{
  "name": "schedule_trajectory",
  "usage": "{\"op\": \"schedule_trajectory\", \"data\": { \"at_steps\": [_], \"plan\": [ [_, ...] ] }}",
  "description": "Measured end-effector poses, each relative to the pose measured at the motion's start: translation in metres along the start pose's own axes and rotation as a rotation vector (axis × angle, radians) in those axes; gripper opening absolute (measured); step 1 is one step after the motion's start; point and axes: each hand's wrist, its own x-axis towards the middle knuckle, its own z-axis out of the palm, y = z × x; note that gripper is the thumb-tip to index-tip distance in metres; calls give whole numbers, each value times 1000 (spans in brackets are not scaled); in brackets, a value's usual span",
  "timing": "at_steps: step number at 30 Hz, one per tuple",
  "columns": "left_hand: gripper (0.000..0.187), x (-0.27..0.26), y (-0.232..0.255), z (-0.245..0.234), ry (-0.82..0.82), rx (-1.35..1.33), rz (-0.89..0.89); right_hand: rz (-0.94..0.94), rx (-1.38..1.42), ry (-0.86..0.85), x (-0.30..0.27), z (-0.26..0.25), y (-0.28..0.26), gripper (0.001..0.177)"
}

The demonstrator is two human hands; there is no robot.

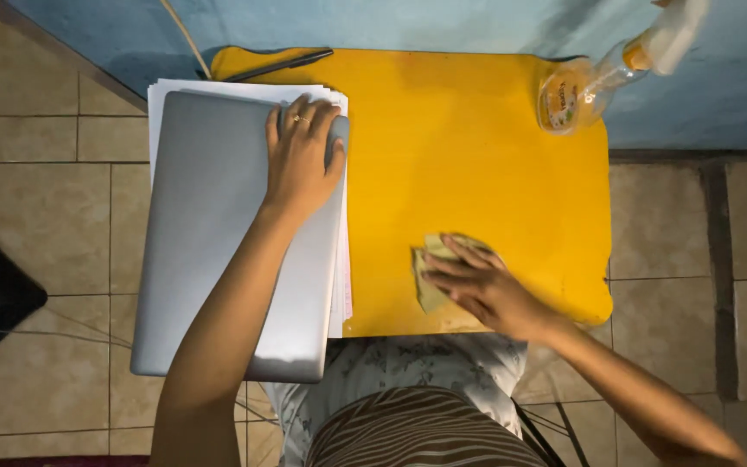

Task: Cleaning a yellow table using a spray bottle and a cloth.

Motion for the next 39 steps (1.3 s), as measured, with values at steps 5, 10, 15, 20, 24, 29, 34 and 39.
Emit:
{"op": "schedule_trajectory", "data": {
  "at_steps": [5, 10, 15, 20, 24, 29, 34, 39],
  "plan": [
    [42, 0, 2, -1, -7, -28, 5, 326, 57, -25, -43, -11, 40, 52],
    [41, -1, 2, 0, 6, -4, -9, 337, -191, 197, 11, -34, 96, 60],
    [41, -1, 3, -1, 38, -10, -11, 280, -233, 230, 104, -1, 119, 70],
    [42, 0, 3, -2, 27, 0, -24, 198, -337, 138, 156, 18, 74, 69],
    [41, 0, 5, -3, 18, -23, -52, 128, -233, 136, 168, 15, 87, 62],
    [41, 0, 3, -3, 31, 4, -37, 224, -162, 250, 204, 3, 111, 65],
    [40, 0, 6, -3, 23, 2, -30, 296, -254, 294, 200, 18, 105, 70],
    [41, 1, 4, -4, 13, -6, -40, 270, -236, 322, 162, 13, 117, 68]
  ]
}}
